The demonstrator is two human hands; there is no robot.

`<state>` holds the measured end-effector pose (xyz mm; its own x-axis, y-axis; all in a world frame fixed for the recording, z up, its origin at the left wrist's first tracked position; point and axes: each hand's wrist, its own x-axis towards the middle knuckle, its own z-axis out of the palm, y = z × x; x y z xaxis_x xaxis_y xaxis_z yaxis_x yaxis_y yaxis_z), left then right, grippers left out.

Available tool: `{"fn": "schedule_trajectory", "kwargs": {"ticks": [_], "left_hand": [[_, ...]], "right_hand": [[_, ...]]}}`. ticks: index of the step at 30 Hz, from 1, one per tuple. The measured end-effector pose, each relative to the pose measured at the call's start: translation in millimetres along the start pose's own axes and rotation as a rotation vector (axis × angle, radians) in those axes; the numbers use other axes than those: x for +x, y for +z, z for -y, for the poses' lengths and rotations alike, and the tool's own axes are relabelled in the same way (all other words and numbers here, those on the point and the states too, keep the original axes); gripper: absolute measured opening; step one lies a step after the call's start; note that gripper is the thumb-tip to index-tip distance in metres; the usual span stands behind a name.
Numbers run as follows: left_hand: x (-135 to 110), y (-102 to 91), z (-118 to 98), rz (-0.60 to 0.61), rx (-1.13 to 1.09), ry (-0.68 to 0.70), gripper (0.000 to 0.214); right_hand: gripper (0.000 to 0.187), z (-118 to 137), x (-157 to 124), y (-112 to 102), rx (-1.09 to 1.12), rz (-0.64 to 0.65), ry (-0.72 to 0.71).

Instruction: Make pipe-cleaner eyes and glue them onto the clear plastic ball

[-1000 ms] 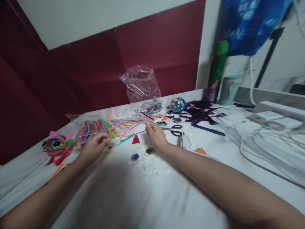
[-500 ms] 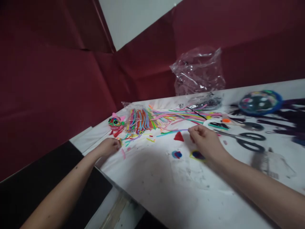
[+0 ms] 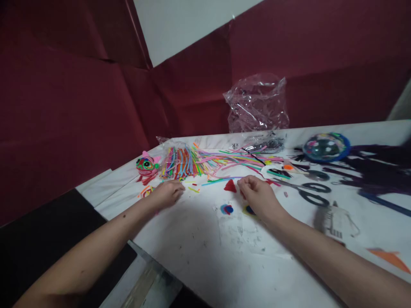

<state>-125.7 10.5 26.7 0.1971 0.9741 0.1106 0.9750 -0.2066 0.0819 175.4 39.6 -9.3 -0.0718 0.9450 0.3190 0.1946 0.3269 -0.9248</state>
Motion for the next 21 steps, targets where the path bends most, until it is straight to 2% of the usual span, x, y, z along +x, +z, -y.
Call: {"fn": "schedule_trajectory", "kwargs": {"ticks": [3, 5, 7, 8, 11, 14, 17, 21], "left_hand": [[15.5, -3.3, 2.6, -0.031, 0.010, -0.092, 0.026], [21.9, -5.4, 10.8, -0.006, -0.003, -0.141, 0.022], [25.5, -3.1, 18.8, 0.052, -0.043, -0.143, 0.020], [26.6, -0.3, 21.4, 0.076, -0.069, -0.139, 0.026], [28.8, 9.4, 19.2, 0.066, -0.167, -0.142, 0.029], [30.3, 11.9, -4.2, -0.017, -0.310, -0.128, 0.019], [27.3, 7.2, -48.7, -0.051, -0.500, -0.033, 0.022], [16.4, 0.9, -106.8, -0.050, -0.640, 0.103, 0.013]], "right_hand": [[0.030, 0.7, 0.6, 0.4, -0.015, 0.004, -0.002], [0.029, -0.6, 1.5, 1.2, -0.013, 0.016, -0.007], [0.029, -2.8, 2.3, 2.1, -0.007, 0.036, -0.013], [0.030, -3.7, 2.7, 2.4, -0.005, 0.045, -0.016], [0.030, -5.0, 3.8, 2.7, -0.004, 0.059, -0.029], [0.027, -2.7, 2.6, 5.4, -0.003, 0.071, -0.058], [0.026, 2.6, -3.4, 13.6, -0.014, 0.135, -0.111], [0.019, 10.7, -12.4, 24.3, -0.107, 0.233, -0.199]]}}
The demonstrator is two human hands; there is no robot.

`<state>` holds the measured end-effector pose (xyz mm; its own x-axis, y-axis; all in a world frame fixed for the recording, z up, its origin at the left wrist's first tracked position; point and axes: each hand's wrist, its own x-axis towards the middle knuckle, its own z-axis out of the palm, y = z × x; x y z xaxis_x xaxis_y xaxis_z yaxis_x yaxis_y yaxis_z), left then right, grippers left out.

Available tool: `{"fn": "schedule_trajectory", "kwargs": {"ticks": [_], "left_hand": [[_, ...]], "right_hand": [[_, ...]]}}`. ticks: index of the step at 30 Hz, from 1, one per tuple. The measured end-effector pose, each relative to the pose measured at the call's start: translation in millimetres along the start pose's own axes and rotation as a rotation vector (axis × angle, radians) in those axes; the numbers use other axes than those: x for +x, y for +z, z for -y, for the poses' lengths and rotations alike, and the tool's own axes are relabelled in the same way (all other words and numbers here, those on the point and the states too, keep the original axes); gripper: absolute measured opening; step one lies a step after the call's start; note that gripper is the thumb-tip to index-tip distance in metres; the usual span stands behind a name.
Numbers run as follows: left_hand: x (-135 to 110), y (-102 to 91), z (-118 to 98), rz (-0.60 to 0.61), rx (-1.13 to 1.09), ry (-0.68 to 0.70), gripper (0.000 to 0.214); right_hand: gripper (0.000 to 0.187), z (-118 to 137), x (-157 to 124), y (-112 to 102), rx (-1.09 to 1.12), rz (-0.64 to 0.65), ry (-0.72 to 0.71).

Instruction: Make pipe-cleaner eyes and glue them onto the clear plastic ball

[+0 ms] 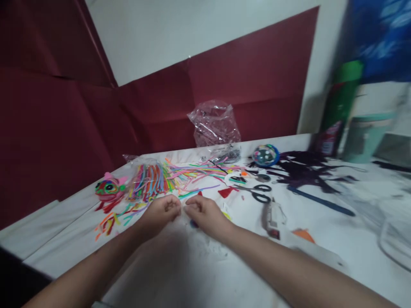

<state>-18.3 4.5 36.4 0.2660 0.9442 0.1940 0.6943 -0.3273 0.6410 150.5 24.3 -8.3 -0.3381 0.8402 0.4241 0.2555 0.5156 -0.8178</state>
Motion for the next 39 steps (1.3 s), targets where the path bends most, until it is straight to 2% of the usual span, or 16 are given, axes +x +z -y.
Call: {"fn": "schedule_trajectory", "kwargs": {"ticks": [3, 7, 10, 14, 20, 25, 29, 33, 37, 39], "left_hand": [[-0.8, 12.3, -12.4, -0.084, 0.207, 0.200, 0.014], [8.5, 22.9, 0.8, -0.259, 0.600, 0.514, 0.023], [17.2, 31.7, 9.9, -0.339, 0.751, 0.637, 0.026], [23.7, 40.6, 5.9, -0.444, 0.812, 0.728, 0.028], [22.9, 48.1, 3.0, -0.510, 0.639, 0.622, 0.026], [21.3, 57.3, 5.6, -0.465, 0.536, 0.462, 0.019], [19.9, 56.3, 4.2, -0.411, 0.375, 0.335, 0.017], [20.1, 48.0, 7.9, -0.424, 0.293, 0.300, 0.013], [20.6, 43.7, 10.5, -0.375, 0.331, 0.290, 0.013], [19.4, 43.8, 8.9, -0.364, 0.286, 0.269, 0.012]], "right_hand": [[0.013, 5.0, 0.3, -3.0, -0.170, -0.009, -0.042], [0.015, 7.3, 2.4, -15.3, -0.465, -0.009, -0.127], [0.016, 6.9, 1.9, -19.7, -0.651, 0.028, -0.183], [0.018, 4.9, -0.7, -19.0, -0.800, 0.043, -0.232], [0.016, -0.9, -3.8, -14.8, -0.821, -0.032, -0.227], [0.016, -3.7, -5.0, -9.2, -0.689, -0.129, -0.180], [0.021, -2.9, -5.4, -9.1, -0.580, -0.188, -0.143], [0.025, 0.1, -5.5, -10.9, -0.519, -0.242, -0.141], [0.022, -1.0, -5.9, -10.7, -0.599, -0.206, -0.238], [0.026, -3.7, -5.7, -10.7, -0.631, -0.191, -0.254]]}}
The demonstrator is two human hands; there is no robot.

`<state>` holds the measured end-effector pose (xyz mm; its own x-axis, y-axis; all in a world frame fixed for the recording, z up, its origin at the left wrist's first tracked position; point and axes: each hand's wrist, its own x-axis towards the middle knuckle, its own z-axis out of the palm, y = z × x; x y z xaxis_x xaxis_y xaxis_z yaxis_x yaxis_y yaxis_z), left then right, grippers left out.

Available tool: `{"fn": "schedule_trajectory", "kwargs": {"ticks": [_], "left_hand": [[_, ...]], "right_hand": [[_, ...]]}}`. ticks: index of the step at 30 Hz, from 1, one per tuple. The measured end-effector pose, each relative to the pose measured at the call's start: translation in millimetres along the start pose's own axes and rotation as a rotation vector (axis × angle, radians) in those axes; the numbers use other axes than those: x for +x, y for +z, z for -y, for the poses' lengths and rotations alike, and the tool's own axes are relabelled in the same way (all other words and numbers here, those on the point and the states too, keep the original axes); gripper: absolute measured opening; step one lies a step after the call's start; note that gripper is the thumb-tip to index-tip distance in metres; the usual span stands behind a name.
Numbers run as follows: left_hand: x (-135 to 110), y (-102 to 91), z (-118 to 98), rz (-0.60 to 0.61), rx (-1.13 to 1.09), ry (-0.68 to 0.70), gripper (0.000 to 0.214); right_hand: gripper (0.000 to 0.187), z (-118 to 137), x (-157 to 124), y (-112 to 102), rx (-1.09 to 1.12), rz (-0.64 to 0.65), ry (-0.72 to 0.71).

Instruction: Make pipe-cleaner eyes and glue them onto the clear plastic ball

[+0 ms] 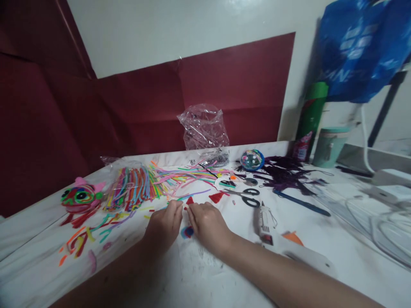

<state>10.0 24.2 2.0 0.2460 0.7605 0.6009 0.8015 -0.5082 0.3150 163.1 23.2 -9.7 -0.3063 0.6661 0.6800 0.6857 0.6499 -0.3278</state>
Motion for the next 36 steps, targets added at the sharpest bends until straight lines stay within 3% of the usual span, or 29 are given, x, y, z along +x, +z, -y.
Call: {"fn": "schedule_trajectory", "kwargs": {"ticks": [3, 8, 15, 19, 22, 26, 30, 33, 35, 36], "left_hand": [[-0.1, -4.2, -4.1, -0.012, -0.115, -0.062, 0.019], [4.8, -14.9, -3.7, -0.121, -0.314, -0.024, 0.030], [9.4, -4.3, 0.1, 0.172, -0.744, -0.375, 0.028], [7.6, 3.5, 1.5, 0.251, -0.925, -0.432, 0.029], [4.7, 7.6, 1.8, 0.240, -1.009, -0.447, 0.031], [2.7, 8.6, 1.6, 0.274, -1.030, -0.466, 0.032], [4.8, 5.2, 6.0, 0.342, -0.875, -0.365, 0.037], [9.1, -1.0, 9.0, 0.201, -0.805, -0.366, 0.044], [12.9, -7.5, 8.3, 0.095, -0.777, -0.404, 0.041], [14.6, -10.7, 7.2, 0.098, -0.771, -0.416, 0.036]], "right_hand": [[0.029, -3.3, -0.1, 1.2, -0.004, -0.005, 0.021], [0.028, -4.0, 0.3, 0.7, -0.014, -0.007, 0.022], [0.029, -4.0, -0.5, 1.3, 0.005, 0.016, 0.021], [0.035, -3.7, -1.7, 1.2, 0.026, 0.032, 0.017], [0.037, -1.5, -2.8, 0.6, 0.044, 0.026, 0.039], [0.036, 1.6, -2.1, -0.8, 0.083, 0.030, 0.073], [0.036, -0.2, -0.4, -0.7, 0.108, 0.059, 0.077], [0.035, -3.9, 0.0, -0.5, 0.105, 0.082, 0.060], [0.034, -5.5, -0.2, -0.8, 0.105, 0.103, 0.038], [0.034, -5.9, -0.3, -0.9, 0.110, 0.115, 0.028]]}}
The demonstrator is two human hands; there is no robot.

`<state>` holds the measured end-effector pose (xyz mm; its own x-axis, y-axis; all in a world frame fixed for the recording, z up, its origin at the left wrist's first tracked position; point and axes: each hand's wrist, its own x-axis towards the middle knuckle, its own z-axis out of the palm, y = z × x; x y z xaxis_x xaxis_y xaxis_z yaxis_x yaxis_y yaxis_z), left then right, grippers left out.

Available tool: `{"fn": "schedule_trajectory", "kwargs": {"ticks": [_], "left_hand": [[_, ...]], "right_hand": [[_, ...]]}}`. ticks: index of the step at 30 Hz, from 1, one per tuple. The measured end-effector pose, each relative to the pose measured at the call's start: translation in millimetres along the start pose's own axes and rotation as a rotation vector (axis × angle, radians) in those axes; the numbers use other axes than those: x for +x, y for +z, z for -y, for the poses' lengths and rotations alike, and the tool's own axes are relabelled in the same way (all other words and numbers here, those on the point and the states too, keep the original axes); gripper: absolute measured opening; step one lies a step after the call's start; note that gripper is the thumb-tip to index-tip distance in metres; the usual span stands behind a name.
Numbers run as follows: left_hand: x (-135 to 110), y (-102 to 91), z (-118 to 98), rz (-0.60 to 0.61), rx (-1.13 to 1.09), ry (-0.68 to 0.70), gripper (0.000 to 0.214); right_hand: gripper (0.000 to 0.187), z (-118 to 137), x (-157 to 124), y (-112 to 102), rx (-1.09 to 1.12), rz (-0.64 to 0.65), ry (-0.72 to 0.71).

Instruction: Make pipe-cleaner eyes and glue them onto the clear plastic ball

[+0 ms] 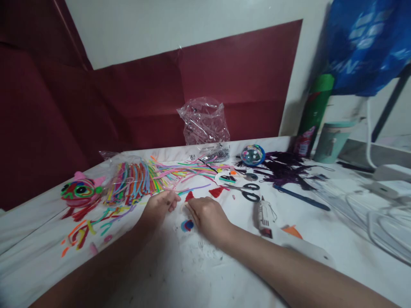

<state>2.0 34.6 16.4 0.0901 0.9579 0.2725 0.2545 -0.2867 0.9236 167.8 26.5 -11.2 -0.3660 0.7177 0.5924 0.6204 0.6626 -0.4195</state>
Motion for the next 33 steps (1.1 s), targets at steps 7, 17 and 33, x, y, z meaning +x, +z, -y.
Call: {"fn": "schedule_trajectory", "kwargs": {"ticks": [7, 17, 33], "left_hand": [[1.2, 1.3, -2.1, 0.126, -0.255, -0.177, 0.017], [-2.8, 12.1, 5.9, 0.100, -0.517, -0.273, 0.027], [-5.5, 10.6, 4.2, 0.080, -0.451, -0.235, 0.027]], "right_hand": [[0.020, 1.0, -0.5, 5.0, 0.132, -0.025, 0.085], [0.013, 7.1, -1.2, 6.1, 0.279, -0.058, 0.156], [0.025, 7.9, -3.4, 1.9, 0.098, -0.036, -0.095]]}}
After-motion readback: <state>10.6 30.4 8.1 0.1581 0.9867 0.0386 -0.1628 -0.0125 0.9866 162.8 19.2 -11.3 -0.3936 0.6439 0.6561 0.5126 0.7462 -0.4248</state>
